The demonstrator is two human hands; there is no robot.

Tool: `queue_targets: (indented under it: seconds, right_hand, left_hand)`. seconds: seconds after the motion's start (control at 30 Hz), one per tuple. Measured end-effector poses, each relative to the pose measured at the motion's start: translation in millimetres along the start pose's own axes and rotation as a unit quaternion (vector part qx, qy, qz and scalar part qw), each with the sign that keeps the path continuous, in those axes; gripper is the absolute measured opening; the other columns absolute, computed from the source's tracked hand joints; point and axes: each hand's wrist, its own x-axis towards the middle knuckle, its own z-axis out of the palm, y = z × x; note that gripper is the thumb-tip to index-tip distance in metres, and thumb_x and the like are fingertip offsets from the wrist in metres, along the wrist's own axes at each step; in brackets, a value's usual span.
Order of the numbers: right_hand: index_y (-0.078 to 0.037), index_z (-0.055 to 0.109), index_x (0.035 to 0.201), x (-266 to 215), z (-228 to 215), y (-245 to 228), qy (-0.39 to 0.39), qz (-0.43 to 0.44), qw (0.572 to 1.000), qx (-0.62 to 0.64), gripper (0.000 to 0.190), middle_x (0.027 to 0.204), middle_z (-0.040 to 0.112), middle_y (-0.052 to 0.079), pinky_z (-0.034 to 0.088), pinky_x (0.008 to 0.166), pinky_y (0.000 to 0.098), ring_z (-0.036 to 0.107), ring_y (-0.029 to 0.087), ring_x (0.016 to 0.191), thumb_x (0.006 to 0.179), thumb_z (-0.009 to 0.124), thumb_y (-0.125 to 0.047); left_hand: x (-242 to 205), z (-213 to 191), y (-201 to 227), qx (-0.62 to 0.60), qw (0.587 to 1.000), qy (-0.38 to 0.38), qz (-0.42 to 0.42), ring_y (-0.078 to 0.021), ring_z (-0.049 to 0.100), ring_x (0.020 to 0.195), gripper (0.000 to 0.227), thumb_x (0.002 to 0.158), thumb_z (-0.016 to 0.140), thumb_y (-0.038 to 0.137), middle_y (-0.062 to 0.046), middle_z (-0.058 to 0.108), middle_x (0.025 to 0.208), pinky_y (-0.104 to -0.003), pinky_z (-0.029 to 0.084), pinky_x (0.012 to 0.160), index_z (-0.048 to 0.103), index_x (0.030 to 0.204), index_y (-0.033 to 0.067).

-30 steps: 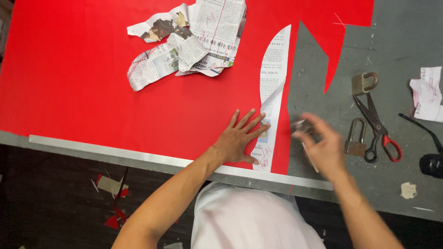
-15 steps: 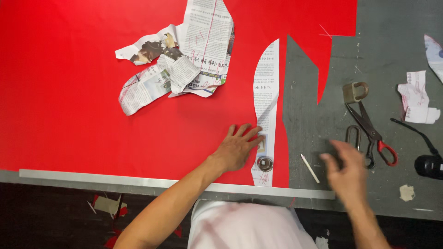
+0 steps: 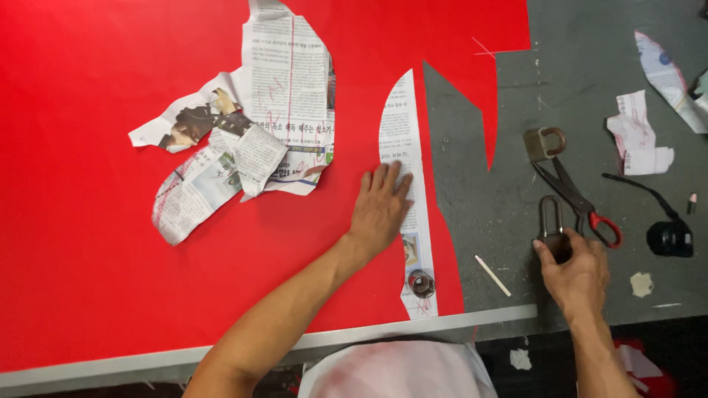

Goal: The person uses a pair of scissors to cut a large sheet of red paper on a work table. They place a newspaper template on the paper, secure it with a padlock and other weights, and then carefully cut along the template's edge. The person also uses a ruler and a white marker to draw straight lines on the red paper before cutting.

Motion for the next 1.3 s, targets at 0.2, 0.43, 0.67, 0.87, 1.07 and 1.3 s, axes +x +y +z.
queue_targets:
  seconds: [0.2,0.43,0.67,0.87,1.07,1.3]
  right_hand:
    - [0.0,0.062,0.137,15.8,-21.9,-37.5,-0.154,0.168,0.872,0.433,0.061,0.115,0.073,0.018,0.057,0.097,0.0364,0.071,0.024,0.106,0.084,0.08,-0.025]
    - [-0.007,0.058,0.131,15.2,-20.9,-144.7,-0.264,-0.105,0.829,0.481,0.056,0.118,0.072,0.01,0.056,0.101,0.0358,0.072,0.019,0.109,0.08,0.081,-0.007]
    - [-0.006,0.058,0.128,25.8,-21.9,-162.1,-0.249,-0.267,0.833,0.415,0.056,0.136,0.064,0.011,0.05,0.105,0.0414,0.063,0.03,0.128,0.076,0.079,-0.002]
    - [-0.008,0.062,0.126,40.3,-2.9,-169.3,-0.233,-0.331,0.839,0.362,0.057,0.137,0.064,0.01,0.04,0.115,0.0483,0.053,0.032,0.133,0.072,0.08,-0.003]
    - [-0.009,0.061,0.128,68.3,3.8,-186.7,-0.222,-0.338,0.839,0.365,0.055,0.136,0.064,0.009,0.04,0.114,0.0468,0.055,0.031,0.133,0.077,0.082,-0.01]
    - [-0.007,0.059,0.133,88.8,-22.4,-189.9,-0.181,-0.345,0.861,0.327,0.067,0.137,0.061,0.013,0.04,0.109,0.0473,0.052,0.034,0.131,0.072,0.084,-0.013]
  left_hand:
    - [21.8,13.5,-28.0,0.005,1.0,0.009,-0.008,-0.037,0.033,0.146,0.052,0.099,0.058,0.021,-0.014,0.038,0.16,-0.061,0.028,0.119,0.051,0.15,0.012]
    - [29.8,15.9,-27.5,0.008,1.0,-0.007,-0.017,-0.0369,0.024,0.151,0.065,0.098,0.059,0.039,-0.009,0.027,0.165,-0.062,0.023,0.12,0.039,0.156,0.0173]
    - [27.9,15.7,-24.6,0.02,0.999,-0.011,-0.024,-0.036,0.022,0.153,0.067,0.1,0.056,0.046,-0.006,0.026,0.167,-0.061,0.02,0.122,0.036,0.158,0.0206]
    - [28.7,10.8,-24.5,0.011,0.999,-0.016,-0.026,-0.0365,0.021,0.154,0.065,0.101,0.053,0.046,-0.004,0.025,0.168,-0.06,0.02,0.123,0.035,0.158,0.0215]
    - [30.9,5.4,-25.1,0.027,0.998,-0.036,-0.034,-0.0351,0.022,0.154,0.066,0.097,0.058,0.025,-0.002,0.025,0.169,-0.059,0.02,0.123,0.035,0.16,0.0217]
    - [37.5,-5.0,-29.3,-0.009,1.0,0.001,-0.02,-0.0364,0.035,0.146,0.058,0.097,0.061,0.019,-0.005,0.034,0.164,-0.055,0.031,0.114,0.046,0.153,0.0142]
